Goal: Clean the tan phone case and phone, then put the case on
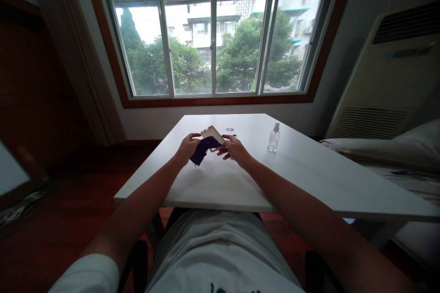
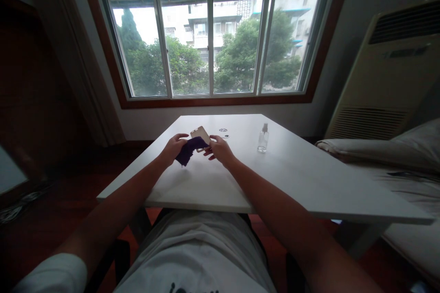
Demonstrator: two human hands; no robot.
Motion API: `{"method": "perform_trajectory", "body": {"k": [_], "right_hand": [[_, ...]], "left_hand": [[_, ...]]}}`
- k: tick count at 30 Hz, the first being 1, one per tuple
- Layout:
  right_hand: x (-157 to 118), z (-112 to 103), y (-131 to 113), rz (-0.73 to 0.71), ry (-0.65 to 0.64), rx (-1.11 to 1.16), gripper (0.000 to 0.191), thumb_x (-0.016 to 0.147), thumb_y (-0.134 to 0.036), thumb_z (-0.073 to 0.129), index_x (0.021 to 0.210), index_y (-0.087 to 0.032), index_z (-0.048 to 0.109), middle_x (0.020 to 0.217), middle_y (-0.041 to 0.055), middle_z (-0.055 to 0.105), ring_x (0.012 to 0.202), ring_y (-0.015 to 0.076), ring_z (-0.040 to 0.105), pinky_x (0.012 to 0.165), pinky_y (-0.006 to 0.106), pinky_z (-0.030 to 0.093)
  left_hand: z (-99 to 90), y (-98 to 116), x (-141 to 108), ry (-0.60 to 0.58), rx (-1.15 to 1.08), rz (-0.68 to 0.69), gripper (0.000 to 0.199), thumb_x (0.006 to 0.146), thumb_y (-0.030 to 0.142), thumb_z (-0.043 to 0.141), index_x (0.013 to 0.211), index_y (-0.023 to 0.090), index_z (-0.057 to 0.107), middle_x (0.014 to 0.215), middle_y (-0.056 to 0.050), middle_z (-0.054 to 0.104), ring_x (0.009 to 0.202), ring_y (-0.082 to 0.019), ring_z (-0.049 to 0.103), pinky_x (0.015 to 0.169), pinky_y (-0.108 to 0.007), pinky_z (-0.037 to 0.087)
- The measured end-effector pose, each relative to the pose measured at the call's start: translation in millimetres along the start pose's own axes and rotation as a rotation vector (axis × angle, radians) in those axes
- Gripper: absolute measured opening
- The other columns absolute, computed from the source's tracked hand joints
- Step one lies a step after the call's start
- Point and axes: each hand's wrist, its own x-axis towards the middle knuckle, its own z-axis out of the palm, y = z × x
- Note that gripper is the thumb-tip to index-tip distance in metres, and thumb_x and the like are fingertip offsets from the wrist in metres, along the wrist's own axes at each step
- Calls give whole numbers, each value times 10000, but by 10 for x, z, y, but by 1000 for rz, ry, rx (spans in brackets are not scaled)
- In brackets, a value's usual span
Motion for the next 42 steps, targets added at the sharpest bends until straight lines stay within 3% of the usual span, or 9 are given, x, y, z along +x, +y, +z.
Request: {"method": "perform_trajectory", "body": {"k": [3,6,9,12,22,27,35,39,42], "right_hand": [[0,-7,6,11,10,-4,488,939,-222,492,1419,-144,445,813,91,769,650,218,749,430,240,519],[-3,-18,-3,19,22,-1,479,936,-219,475,1410,-153,455,806,83,766,638,213,748,432,238,512],[-1,-33,-14,23,44,3,438,939,-232,472,1370,-153,483,786,73,756,627,201,745,426,218,486],[9,-52,-12,18,76,6,407,945,-249,474,1339,-150,496,760,58,744,606,185,736,432,209,477],[19,-69,-2,7,118,8,317,948,-292,495,1238,-178,554,732,38,738,540,161,704,415,197,439],[19,-75,4,2,133,11,280,936,-283,503,1189,-186,577,675,15,706,535,157,698,416,194,445],[24,-84,19,15,148,20,277,935,-262,502,1187,-182,584,628,3,680,490,159,675,411,207,460],[-16,-70,-29,-3,132,40,366,926,-236,501,1285,-179,538,690,21,711,552,179,711,419,219,490],[-47,-46,-66,-53,80,72,461,920,-206,488,1381,-204,497,790,38,745,633,191,746,428,221,512]], "left_hand": [[-48,10,10,-89,-199,-72,434,802,191,638,1231,142,667,840,-95,735,672,-215,690,629,-328,556],[-71,19,14,-239,-323,-74,437,728,129,694,1164,105,720,1003,-140,749,840,-229,708,772,-336,567],[-83,7,24,-356,-325,-27,579,658,77,755,1233,112,705,1117,-142,738,968,-260,696,871,-373,547],[-96,-28,47,-384,-265,45,622,654,118,818,1264,122,696,1148,-138,733,998,-271,686,903,-410,532],[-93,-29,32,-124,152,292,249,806,196,702,1043,177,776,997,-82,762,897,-225,699,875,-374,554],[-132,-46,98,60,197,336,255,854,379,716,993,167,745,963,-90,738,875,-211,676,828,-328,544],[-186,-51,139,232,18,108,377,898,529,624,906,152,642,752,-36,646,624,-174,638,517,-274,545],[-191,-85,169,267,13,-3,348,878,485,675,872,142,620,738,-64,654,605,-195,657,480,-283,550],[-160,-106,168,220,-17,-94,330,877,444,697,915,129,609,783,-109,689,637,-234,695,500,-329,581]]}}
